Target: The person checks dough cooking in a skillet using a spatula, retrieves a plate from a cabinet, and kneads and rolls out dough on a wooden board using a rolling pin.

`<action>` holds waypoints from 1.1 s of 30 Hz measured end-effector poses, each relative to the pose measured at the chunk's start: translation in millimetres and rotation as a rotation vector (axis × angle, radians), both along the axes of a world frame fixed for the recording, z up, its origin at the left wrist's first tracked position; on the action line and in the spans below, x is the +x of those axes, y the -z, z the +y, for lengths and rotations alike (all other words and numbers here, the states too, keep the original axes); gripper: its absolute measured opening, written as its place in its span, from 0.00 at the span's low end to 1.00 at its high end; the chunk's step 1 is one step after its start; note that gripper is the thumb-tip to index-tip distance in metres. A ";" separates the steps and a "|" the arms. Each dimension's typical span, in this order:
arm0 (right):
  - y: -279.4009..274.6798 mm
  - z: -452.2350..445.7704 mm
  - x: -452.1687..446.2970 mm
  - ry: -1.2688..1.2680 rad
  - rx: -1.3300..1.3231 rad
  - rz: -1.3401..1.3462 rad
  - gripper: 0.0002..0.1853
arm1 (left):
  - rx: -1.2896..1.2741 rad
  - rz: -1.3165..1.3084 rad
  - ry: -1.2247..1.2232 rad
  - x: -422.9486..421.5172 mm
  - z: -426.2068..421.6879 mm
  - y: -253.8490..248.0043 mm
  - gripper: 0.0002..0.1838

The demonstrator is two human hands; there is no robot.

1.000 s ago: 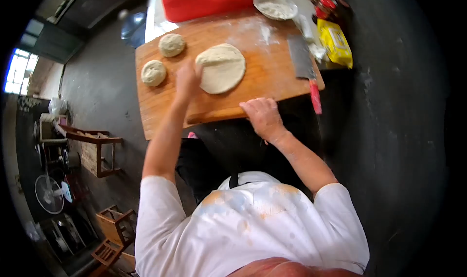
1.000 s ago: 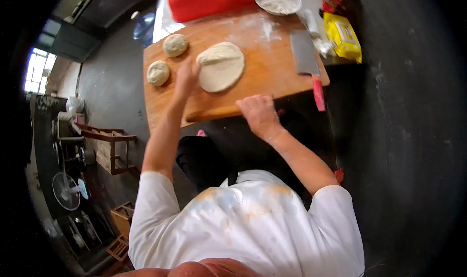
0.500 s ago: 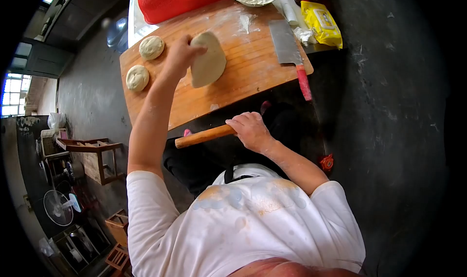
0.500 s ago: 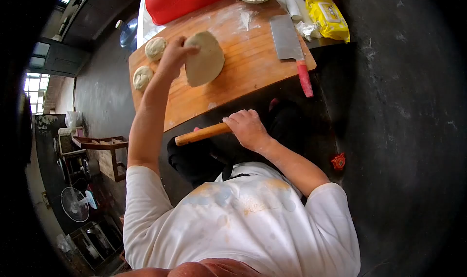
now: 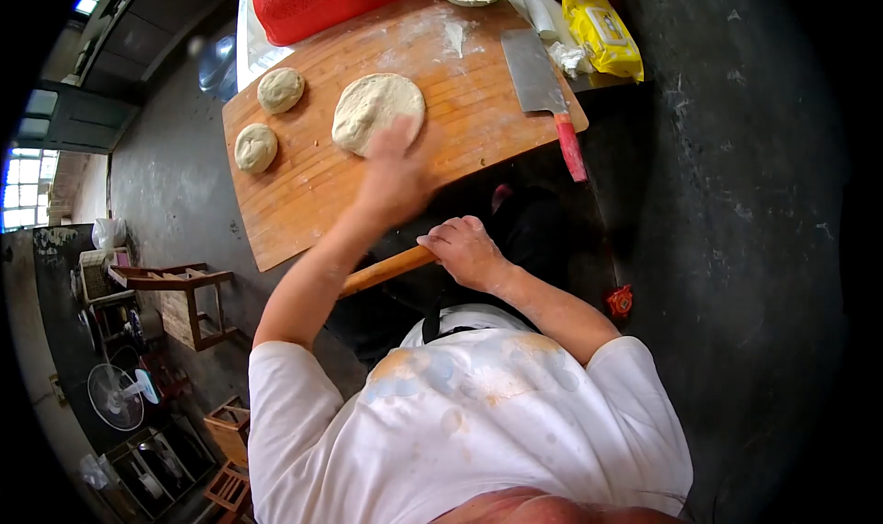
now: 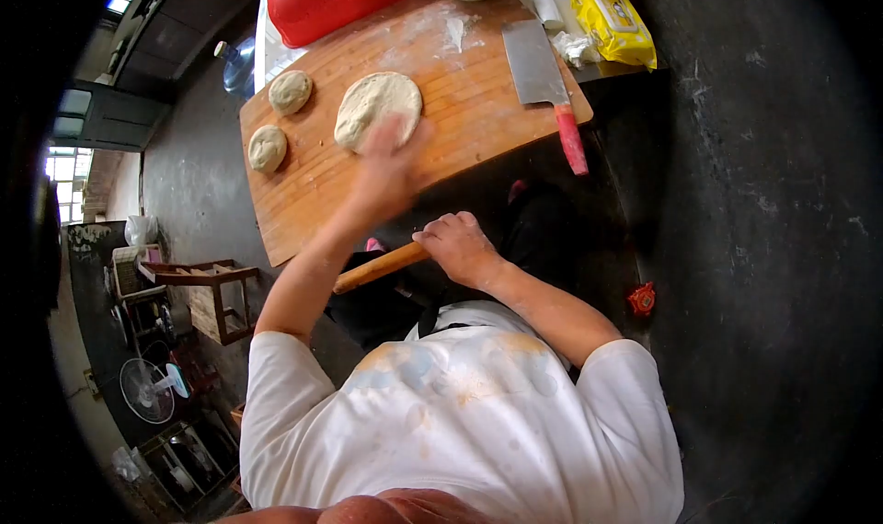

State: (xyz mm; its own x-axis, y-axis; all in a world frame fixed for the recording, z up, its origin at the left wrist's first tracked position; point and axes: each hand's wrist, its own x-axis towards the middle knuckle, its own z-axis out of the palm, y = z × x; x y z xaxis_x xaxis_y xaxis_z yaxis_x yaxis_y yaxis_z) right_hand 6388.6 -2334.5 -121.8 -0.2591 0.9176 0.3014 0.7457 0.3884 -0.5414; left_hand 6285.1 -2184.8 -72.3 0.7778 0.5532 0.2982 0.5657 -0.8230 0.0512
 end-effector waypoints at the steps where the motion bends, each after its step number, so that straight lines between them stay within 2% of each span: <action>1: 0.3 -0.6 -2.2 0.012 0.002 -0.063 0.16 | -0.054 0.011 0.166 8.4 -15.8 3.2 0.32; 2: 1.1 -0.7 -3.4 0.027 0.005 -0.127 0.17 | -0.106 0.022 0.335 15.4 -24.6 6.3 0.31; 6: 3.9 -9.0 1.1 0.008 -0.141 -0.134 0.15 | -0.118 0.051 0.324 36.8 -24.3 19.3 0.29; 8: 3.8 -12.3 3.2 0.009 -0.146 -0.134 0.15 | -0.100 0.061 0.274 42.6 -23.7 22.3 0.25; 14: 2.4 -12.2 5.2 -0.011 -0.189 -0.102 0.15 | -0.015 0.087 0.256 52.9 -21.7 37.3 0.21; 15: 0.5 -10.6 5.1 -0.021 -0.232 -0.068 0.16 | 0.005 0.015 0.282 52.0 -21.6 39.4 0.16; 16: -1.4 -10.3 5.1 -0.040 -0.225 -0.064 0.16 | 0.009 0.022 0.263 50.2 -21.2 40.6 0.16; 19: -0.9 -10.9 6.2 0.001 -0.216 -0.084 0.16 | -0.093 -0.063 0.296 44.9 -19.4 44.1 0.06; 20: -1.1 -10.1 5.9 -0.016 -0.212 -0.082 0.16 | -0.090 -0.060 0.279 41.2 -16.4 48.5 0.06; 22: -2.9 -8.8 7.3 -0.015 -0.238 -0.099 0.16 | -0.144 -0.260 0.300 36.6 -8.6 57.3 0.06; 24: -0.5 -7.7 9.8 -0.027 -0.197 -0.105 0.18 | -0.149 -0.490 0.107 22.3 6.6 41.7 0.05; 25: -0.2 -7.3 11.1 -0.029 -0.168 -0.067 0.19 | -0.196 -0.525 0.015 11.4 19.8 34.1 0.06; 26: 0.6 -7.0 9.8 -0.032 -0.143 -0.026 0.20 | -0.588 -0.844 -0.217 -2.4 42.8 28.2 0.08; 27: 1.5 -5.8 8.6 -0.035 -0.146 -0.025 0.20 | -1.033 -1.017 -0.301 -10.0 49.6 8.4 0.10; 28: 2.2 -4.0 7.7 -0.040 -0.128 -0.014 0.20 | -1.264 -1.184 -0.373 -12.8 50.8 -10.3 0.10; 30: 2.2 0.2 6.2 -0.055 -0.107 -0.007 0.21 | -1.456 -1.233 -0.418 -22.1 57.3 -20.4 0.12; 31: 2.1 1.7 5.0 -0.060 -0.105 0.005 0.21 | -1.451 -1.240 -0.420 -23.4 62.7 -13.6 0.12; 33: 1.5 2.9 2.2 -0.068 -0.105 0.017 0.21 | -0.810 -0.823 -0.425 -23.8 76.6 6.5 0.16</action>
